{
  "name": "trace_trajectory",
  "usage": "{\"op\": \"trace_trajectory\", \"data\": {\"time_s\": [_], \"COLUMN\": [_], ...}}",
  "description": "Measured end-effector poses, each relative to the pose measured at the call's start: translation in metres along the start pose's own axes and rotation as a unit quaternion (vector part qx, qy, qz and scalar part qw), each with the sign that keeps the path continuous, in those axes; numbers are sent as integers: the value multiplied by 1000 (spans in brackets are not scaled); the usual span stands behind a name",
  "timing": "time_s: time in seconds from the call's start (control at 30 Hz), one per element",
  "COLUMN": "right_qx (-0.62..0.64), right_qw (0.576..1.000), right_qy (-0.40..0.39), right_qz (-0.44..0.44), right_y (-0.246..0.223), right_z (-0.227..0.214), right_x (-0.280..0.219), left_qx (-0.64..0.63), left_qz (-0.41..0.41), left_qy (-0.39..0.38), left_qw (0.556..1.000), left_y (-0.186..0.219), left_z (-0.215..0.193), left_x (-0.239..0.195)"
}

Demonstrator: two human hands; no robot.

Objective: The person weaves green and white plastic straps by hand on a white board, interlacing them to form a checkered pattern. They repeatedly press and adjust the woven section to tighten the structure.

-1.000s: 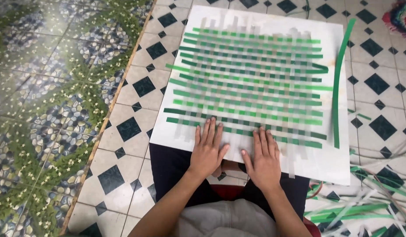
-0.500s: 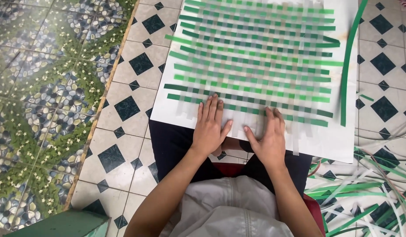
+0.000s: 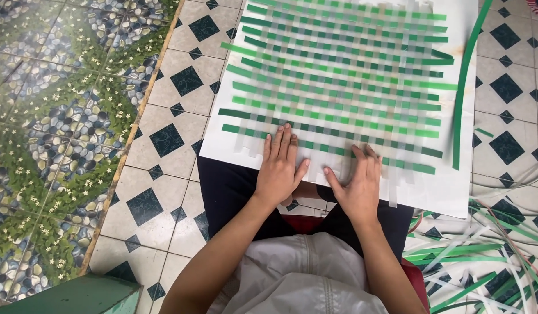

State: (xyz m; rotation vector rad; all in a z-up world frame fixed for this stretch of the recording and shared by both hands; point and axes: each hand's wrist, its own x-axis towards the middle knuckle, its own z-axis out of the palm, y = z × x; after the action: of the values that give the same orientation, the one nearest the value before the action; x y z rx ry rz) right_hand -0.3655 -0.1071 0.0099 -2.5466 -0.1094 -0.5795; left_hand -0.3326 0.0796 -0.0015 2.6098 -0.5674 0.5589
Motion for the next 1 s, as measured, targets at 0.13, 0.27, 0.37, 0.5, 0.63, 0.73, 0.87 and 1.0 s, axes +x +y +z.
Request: {"op": "trace_trajectory", "data": {"time_s": [0.13, 0.27, 0.37, 0.5, 0.63, 0.73, 0.87, 1.0], "right_qx": [4, 8, 11, 15, 19, 28, -18, -103], "right_qw": [1000, 1000, 1000, 1000, 1000, 999, 990, 965], "right_qy": [4, 1, 2, 3, -2, -21, -134, -237], "right_qz": [-7, -5, -4, -5, -3, 10, 48, 52], "right_y": [-2, -1, 1, 7, -1, -15, -33, -31], "right_z": [-2, -1, -1, 2, -4, -14, -31, -38], "right_x": [1, 0, 0, -2, 0, 7, 18, 34], "left_qx": [12, 10, 10, 9, 3, -24, -45, -38], "left_qz": [0, 1, 3, 5, 6, -1, -27, -33], "left_qy": [4, 6, 6, 1, -2, -1, -48, -78], "left_qw": [1000, 1000, 1000, 1000, 1000, 1000, 997, 996], "left_y": [0, 1, 1, 0, 0, -1, -5, -14], "left_z": [1, -1, -1, 0, -2, -7, -22, -21], "left_x": [0, -1, -1, -2, -2, 3, 16, 31]}}
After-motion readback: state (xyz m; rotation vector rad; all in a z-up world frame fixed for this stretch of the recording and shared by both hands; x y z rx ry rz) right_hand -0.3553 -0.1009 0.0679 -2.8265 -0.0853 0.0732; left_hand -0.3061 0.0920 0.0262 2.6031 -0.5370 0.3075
